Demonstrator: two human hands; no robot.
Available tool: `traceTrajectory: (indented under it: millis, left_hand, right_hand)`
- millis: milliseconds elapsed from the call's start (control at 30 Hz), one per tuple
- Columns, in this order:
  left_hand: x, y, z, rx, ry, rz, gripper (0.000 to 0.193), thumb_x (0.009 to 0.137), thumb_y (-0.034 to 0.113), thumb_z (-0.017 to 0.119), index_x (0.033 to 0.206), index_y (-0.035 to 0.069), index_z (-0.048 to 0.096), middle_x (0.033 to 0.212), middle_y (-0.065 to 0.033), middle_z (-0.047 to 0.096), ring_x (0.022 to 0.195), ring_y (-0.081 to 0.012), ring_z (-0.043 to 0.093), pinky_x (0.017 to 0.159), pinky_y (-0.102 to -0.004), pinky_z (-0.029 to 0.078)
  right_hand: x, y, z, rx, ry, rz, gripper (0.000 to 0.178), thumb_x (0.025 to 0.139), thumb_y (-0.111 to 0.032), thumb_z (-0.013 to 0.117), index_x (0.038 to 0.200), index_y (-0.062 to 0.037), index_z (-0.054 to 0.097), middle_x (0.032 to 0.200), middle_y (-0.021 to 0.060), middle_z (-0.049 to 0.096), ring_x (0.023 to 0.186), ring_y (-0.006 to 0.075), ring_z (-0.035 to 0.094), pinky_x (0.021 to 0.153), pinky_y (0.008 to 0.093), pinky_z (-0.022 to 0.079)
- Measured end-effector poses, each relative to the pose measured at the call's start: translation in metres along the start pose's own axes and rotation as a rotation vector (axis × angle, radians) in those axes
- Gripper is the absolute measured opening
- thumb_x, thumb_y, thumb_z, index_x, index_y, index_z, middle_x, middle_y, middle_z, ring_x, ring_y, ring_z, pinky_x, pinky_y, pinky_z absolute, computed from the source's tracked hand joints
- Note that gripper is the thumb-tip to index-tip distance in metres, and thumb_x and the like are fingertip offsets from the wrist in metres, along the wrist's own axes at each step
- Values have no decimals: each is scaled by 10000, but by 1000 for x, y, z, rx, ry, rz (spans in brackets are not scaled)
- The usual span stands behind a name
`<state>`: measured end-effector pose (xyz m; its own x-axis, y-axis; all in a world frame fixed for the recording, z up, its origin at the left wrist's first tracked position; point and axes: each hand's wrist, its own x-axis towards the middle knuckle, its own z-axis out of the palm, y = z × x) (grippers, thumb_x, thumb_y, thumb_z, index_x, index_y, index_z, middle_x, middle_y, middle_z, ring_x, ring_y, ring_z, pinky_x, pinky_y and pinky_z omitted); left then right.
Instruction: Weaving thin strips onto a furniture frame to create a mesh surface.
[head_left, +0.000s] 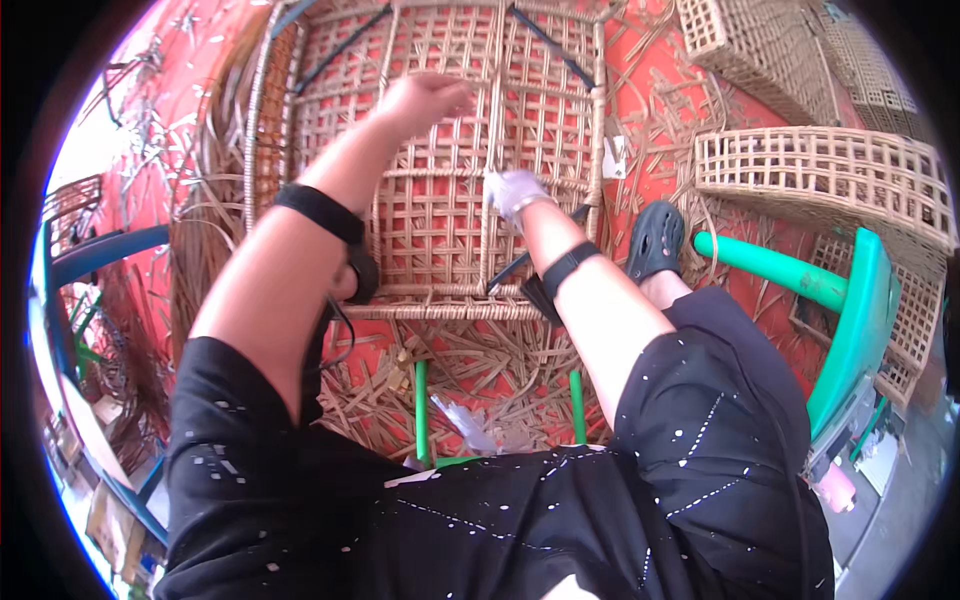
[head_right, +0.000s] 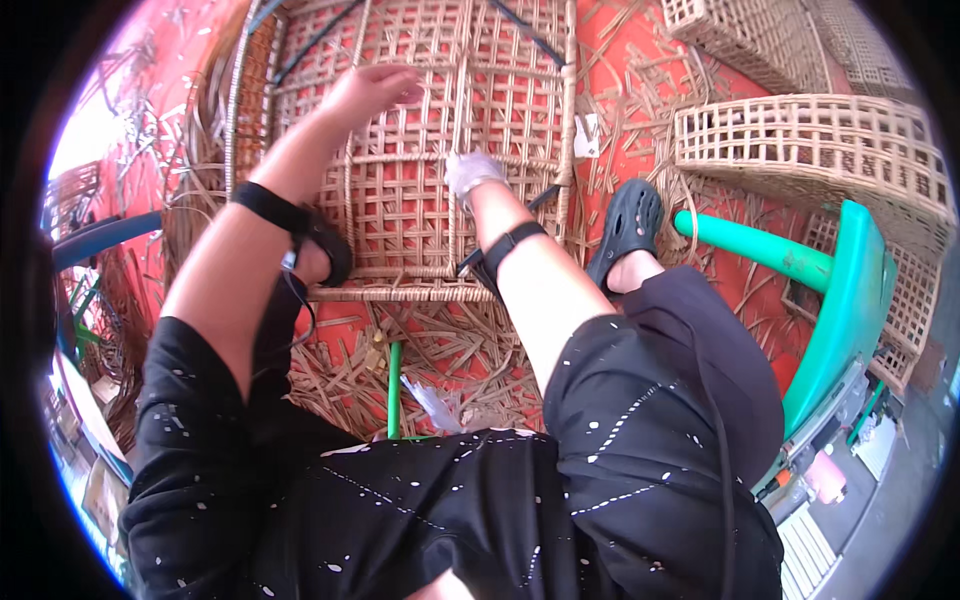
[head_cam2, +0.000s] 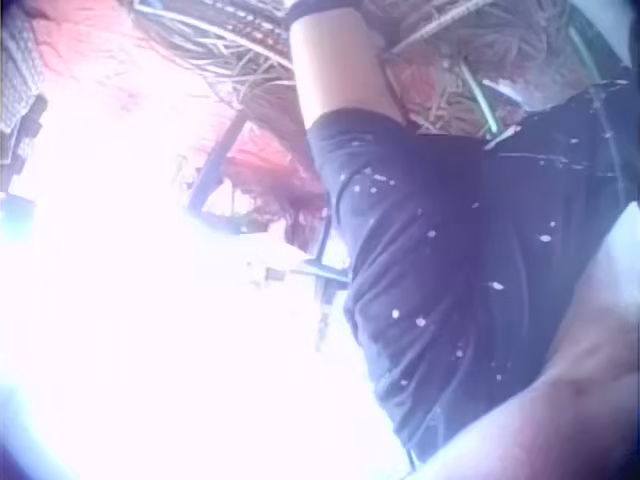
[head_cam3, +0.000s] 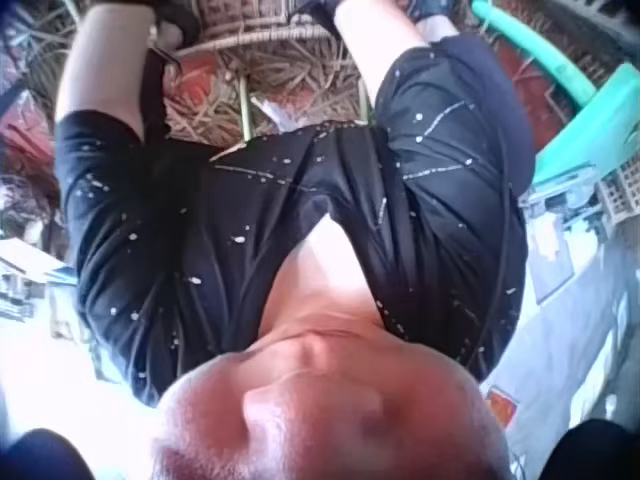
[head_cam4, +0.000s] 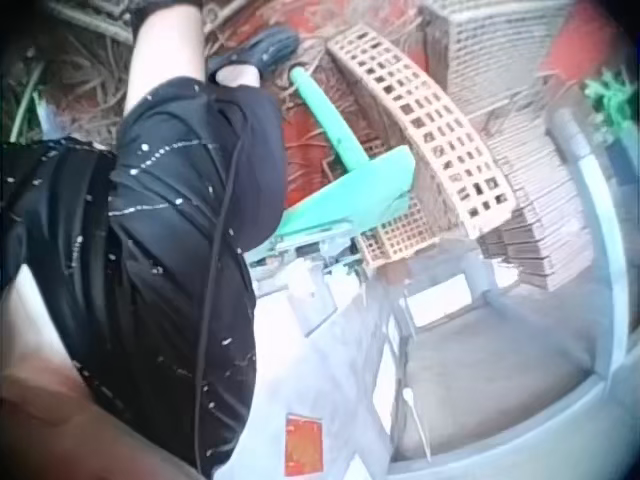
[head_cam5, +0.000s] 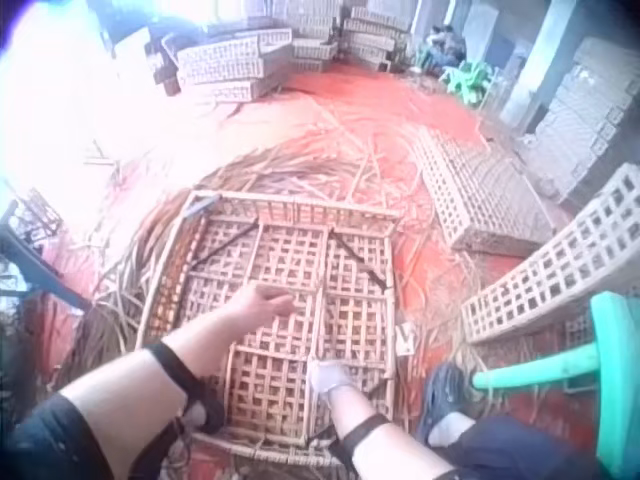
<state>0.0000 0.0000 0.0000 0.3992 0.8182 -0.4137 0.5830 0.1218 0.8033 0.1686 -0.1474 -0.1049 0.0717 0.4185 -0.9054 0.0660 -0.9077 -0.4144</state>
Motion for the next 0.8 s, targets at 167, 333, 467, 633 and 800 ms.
traceTrajectory:
  millis: [167, 333, 467, 633, 800]
  left_hand:
    - [-70, 83, -152, -112, 228, 211, 348, 925, 306, 566, 1182, 76, 611, 999, -9, 663, 931, -75, 615, 801, -219, 463]
    - [-214, 84, -289, 485, 555, 255, 325, 896, 262, 608, 1092, 3, 602, 867, -51, 620, 816, -122, 575, 758, -265, 465]
    - [-371, 49, -319, 442, 779, 96, 312, 881, 231, 620, 1083, -7, 621, 972, -135, 662, 921, -166, 604, 816, -312, 474]
    - [-535, -1, -257, 495, 731, 78, 160, 793, 99, 680, 926, 10, 675, 791, -110, 668, 738, -138, 625, 656, -297, 506]
    - [-581, -14, -195, 220, 714, 58, 195, 833, 140, 667, 958, -10, 675, 810, -82, 687, 765, -146, 634, 705, -283, 507]
  right_hand:
    - [-74, 35, 1, 448, -118, 6, 339, 948, -366, 474, 692, -155, 544, 508, -33, 485, 372, 105, 425, 328, 275, 313]
    - [-134, 28, -17, 629, -311, -102, 327, 935, -385, 501, 690, -172, 535, 502, -24, 477, 366, 134, 419, 326, 289, 321]
    - [-219, 7, -13, 630, -323, -210, 300, 951, -356, 463, 728, -164, 519, 514, -25, 469, 378, 125, 414, 325, 286, 313]
    - [-286, 7, -8, 466, -295, -170, 353, 973, -408, 374, 725, -172, 460, 490, -67, 387, 351, 83, 343, 320, 262, 259]
    - [-315, 15, -12, 429, -359, -168, 192, 902, -264, 434, 744, -155, 433, 485, -60, 354, 347, 78, 314, 321, 253, 240]
